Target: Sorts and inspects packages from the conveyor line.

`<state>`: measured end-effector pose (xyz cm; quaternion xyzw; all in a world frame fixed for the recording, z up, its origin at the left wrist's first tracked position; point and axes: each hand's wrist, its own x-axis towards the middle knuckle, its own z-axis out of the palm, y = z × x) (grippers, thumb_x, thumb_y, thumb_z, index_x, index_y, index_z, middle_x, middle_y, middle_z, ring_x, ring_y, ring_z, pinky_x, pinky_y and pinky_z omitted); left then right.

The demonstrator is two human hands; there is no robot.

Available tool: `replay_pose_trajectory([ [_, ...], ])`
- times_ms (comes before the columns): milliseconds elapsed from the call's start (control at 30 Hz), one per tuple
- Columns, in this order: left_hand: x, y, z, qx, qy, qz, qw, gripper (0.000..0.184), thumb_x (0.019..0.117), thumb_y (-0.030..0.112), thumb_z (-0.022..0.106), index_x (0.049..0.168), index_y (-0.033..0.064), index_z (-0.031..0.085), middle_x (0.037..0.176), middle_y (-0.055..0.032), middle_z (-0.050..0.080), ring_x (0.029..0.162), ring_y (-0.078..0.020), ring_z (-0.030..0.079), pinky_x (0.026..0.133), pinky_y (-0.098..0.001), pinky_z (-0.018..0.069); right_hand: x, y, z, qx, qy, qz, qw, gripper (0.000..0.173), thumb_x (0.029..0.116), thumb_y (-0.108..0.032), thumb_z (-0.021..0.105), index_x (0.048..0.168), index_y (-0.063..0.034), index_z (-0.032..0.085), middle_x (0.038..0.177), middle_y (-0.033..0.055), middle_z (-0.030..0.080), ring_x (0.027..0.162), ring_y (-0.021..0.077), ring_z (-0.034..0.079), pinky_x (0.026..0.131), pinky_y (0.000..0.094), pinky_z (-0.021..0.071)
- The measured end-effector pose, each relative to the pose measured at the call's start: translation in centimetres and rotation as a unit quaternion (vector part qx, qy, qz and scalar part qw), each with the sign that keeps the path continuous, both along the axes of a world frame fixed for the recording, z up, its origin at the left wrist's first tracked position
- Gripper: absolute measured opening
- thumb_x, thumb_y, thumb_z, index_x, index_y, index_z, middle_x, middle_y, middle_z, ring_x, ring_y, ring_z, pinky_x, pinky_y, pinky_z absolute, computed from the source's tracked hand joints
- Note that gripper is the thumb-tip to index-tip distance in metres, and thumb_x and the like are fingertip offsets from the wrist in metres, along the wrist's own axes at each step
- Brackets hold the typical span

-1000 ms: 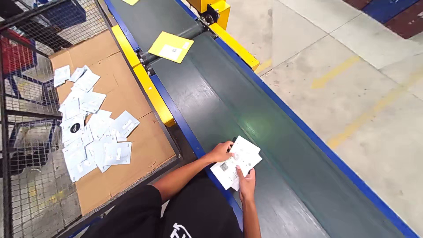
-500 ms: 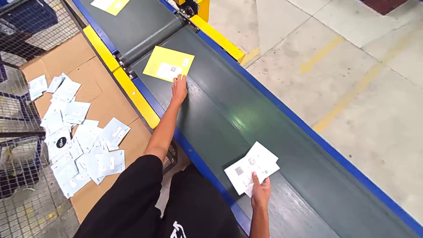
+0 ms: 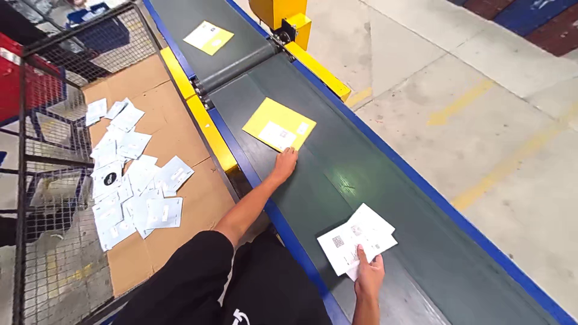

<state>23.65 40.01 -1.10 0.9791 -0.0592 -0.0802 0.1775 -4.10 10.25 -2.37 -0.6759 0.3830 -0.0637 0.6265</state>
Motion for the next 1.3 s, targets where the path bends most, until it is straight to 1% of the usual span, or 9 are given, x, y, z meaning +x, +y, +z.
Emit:
replay_pose_trajectory([
  [133, -8.0, -1.5, -0.3, -0.068, -0.001, -0.027, 0.997, 0.036, 0.0965, 0.012, 0.058, 0.129, -0.0015, 0.065, 0.133, -0.0202, 0.065, 0.128, -0.0329, 0.061, 0.107, -0.0465, 0.051, 0.2, 0.3, -0.1, 0.005, -0.018, 0.089, 0.996, 0.044, 0.0972, -0.012, 0.068, 0.137, -0.0013, 0.052, 0.109, 0.0105, 0.07, 0.088, 0.0102, 0.071, 0.077, 0.0299, 0.0621],
  [200, -13.0, -1.6, -0.7, -0.127, -0.015, -0.013, 0.992, 0.026, 0.0968, 0.016, 0.06, 0.113, -0.0005, 0.071, 0.118, -0.0185, 0.07, 0.116, -0.0298, 0.067, 0.102, -0.0446, 0.0548, 0.8, 0.5, -0.2, 0.01, -0.038, 0.133, 0.99, 0.039, 0.0954, -0.009, 0.069, 0.132, -0.0004, 0.055, 0.103, 0.0089, 0.072, 0.084, 0.0094, 0.072, 0.074, 0.0289, 0.0628],
  [333, -22.4, -1.4, -0.8, -0.273, -0.052, 0.229, 0.933, 0.02, 0.0878, 0.02, 0.073, 0.088, 0.0001, 0.073, 0.087, -0.0124, 0.072, 0.085, -0.0228, 0.072, 0.083, -0.043, 0.0596, 3.4, 1.1, -0.2, -0.028, -0.061, 0.225, 0.972, 0.04, 0.0928, -0.015, 0.072, 0.128, -0.0008, 0.059, 0.1, 0.0092, 0.074, 0.084, 0.0119, 0.072, 0.076, 0.0333, 0.0629],
  [433, -26.7, -0.3, -0.9, -0.326, -0.01, 0.422, 0.846, 0.035, 0.0785, 0.019, 0.084, 0.097, -0.0031, 0.064, 0.084, -0.0146, 0.064, 0.08, -0.0268, 0.064, 0.077, -0.0461, 0.0559, 4.5, 2.7, -1.1, -0.146, -0.022, 0.328, 0.933, 0.048, 0.0904, -0.03, 0.075, 0.127, -0.0007, 0.063, 0.1, 0.0191, 0.073, 0.092, 0.0315, 0.071, 0.083, 0.0585, 0.0549],
  [500, -28.0, 0.4, -1.3, -0.387, 0.054, 0.458, 0.799, 0.052, 0.0775, 0.016, 0.086, 0.117, -0.0033, 0.058, 0.092, -0.0176, 0.063, 0.083, -0.0293, 0.064, 0.078, -0.0484, 0.056, 4.5, 4.4, -1.5, -0.207, -0.014, 0.373, 0.904, 0.05, 0.0893, -0.037, 0.075, 0.125, -0.0033, 0.066, 0.098, 0.0222, 0.073, 0.092, 0.0413, 0.07, 0.081, 0.0677, 0.0505],
  [667, -29.5, 0.2, 0.8, -0.528, 0.216, 0.316, 0.758, 0.067, 0.09, 0.014, 0.078, 0.147, -0.0009, 0.045, 0.131, -0.0231, 0.063, 0.114, -0.0306, 0.066, 0.098, -0.0482, 0.0558, 1.5, 8.2, -1.9, -0.206, -0.059, 0.392, 0.895, 0.061, 0.0861, -0.033, 0.078, 0.133, 0.0001, 0.058, 0.098, 0.0251, 0.071, 0.09, 0.0434, 0.07, 0.079, 0.0665, 0.0527],
  [933, -29.6, -3.5, 1.1, -0.534, 0.31, 0.173, 0.767, 0.052, 0.0923, 0.016, 0.076, 0.137, 0.0003, 0.056, 0.121, -0.0168, 0.07, 0.106, -0.0236, 0.071, 0.097, -0.0443, 0.0576, -4.0, 5.5, -1.3, 0.059, -0.052, 0.284, 0.956, 0.054, 0.0914, -0.017, 0.076, 0.137, -0.0022, 0.051, 0.106, 0.0148, 0.073, 0.089, 0.021, 0.074, 0.079, 0.0418, 0.064],
  [1067, -30.0, -7.1, 0.5, -0.539, 0.347, 0.144, 0.754, 0.05, 0.0947, 0.01, 0.07, 0.14, -0.001, 0.053, 0.124, -0.0191, 0.068, 0.108, -0.0255, 0.07, 0.098, -0.0457, 0.057, -5.7, 3.2, -1.7, -0.086, -0.045, 0.272, 0.957, 0.056, 0.0895, -0.027, 0.078, 0.134, -0.0005, 0.056, 0.104, 0.0168, 0.073, 0.093, 0.0268, 0.072, 0.083, 0.0518, 0.0592],
  [1300, -27.9, -8.4, 2.1, -0.551, 0.349, 0.038, 0.757, 0.055, 0.0961, 0.002, 0.064, 0.147, -0.0004, 0.044, 0.13, -0.0201, 0.064, 0.111, -0.026, 0.068, 0.099, -0.0464, 0.0563, -7.2, -5.7, 0.7, -0.231, -0.054, 0.161, 0.958, 0.067, 0.0868, -0.035, 0.079, 0.135, 0.0067, 0.057, 0.148, 0.0345, 0.043, 0.131, 0.0466, 0.05, 0.101, 0.0589, 0.0487],
])
